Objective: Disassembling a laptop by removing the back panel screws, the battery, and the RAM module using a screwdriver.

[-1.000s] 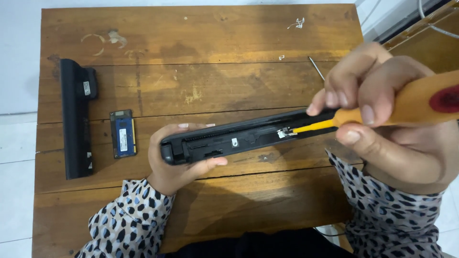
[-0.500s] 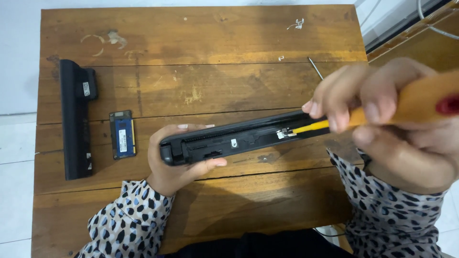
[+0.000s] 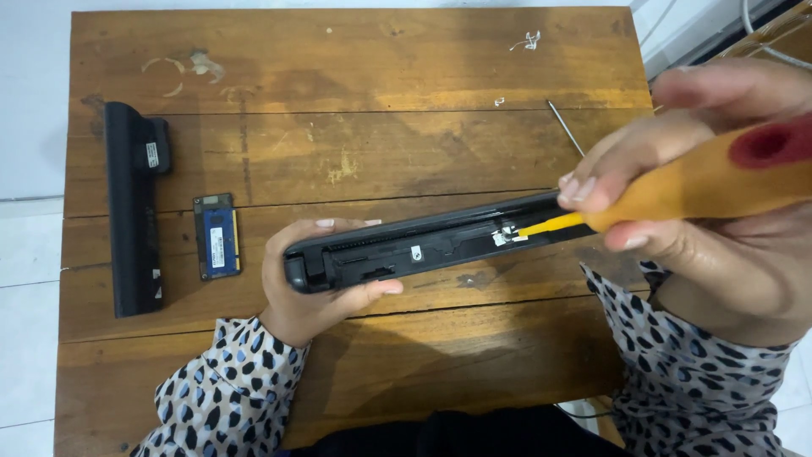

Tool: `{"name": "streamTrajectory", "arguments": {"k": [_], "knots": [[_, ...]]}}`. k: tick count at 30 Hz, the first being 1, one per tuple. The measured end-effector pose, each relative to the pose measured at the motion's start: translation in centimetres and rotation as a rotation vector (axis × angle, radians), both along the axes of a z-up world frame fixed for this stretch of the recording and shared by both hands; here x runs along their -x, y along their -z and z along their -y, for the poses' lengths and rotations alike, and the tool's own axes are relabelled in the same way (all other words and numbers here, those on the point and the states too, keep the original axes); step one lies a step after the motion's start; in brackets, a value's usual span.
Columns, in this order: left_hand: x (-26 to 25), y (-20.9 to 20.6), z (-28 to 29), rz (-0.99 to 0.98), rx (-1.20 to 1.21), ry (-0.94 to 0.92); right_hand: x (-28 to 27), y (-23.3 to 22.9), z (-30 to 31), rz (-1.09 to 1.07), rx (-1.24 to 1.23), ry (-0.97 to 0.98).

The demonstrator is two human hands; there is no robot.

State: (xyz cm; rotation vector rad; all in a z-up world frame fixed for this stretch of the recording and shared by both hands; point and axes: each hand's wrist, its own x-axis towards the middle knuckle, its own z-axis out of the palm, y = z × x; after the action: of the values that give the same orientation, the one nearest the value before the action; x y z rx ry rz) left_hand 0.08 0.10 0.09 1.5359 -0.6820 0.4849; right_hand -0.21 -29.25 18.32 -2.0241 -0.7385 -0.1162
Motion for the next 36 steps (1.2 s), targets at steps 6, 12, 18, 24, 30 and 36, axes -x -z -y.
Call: {"name": "streamTrajectory", "arguments": {"k": [6,12,18,24,30,36], "knots": [[0.2,0.0,0.0,-0.011,0.001,-0.018,-0.2,0.7,0.1,0.003,-0.054,-0.101],[0.1,-0.3,0.1,-0.005,-0.008,-0.016,-0.2,0.4,-0.5,-0.041,-0.129,-0.137],[0.0,-0.3,-0.1,-0.027,-0.012,-0.010,0.2,0.3,-0.3,-0.072,-0.102,-0.040],[0.2,0.3,-0.1,-0.031,-0.044,-0.081,-1.5,3.6,2.9,-0.038,-0.282,-0.084],[-0.5,-0.7,-0.1,0.038,-0.042,-0.042,-2.5,2.8,-2.6,-0.024,-0.413,0.007],[0.9,-7.8,1.0,0.475,-0.271,-0.463,-2.4,1.6,-3.5,-0.115,-0.284,0.117]]}}
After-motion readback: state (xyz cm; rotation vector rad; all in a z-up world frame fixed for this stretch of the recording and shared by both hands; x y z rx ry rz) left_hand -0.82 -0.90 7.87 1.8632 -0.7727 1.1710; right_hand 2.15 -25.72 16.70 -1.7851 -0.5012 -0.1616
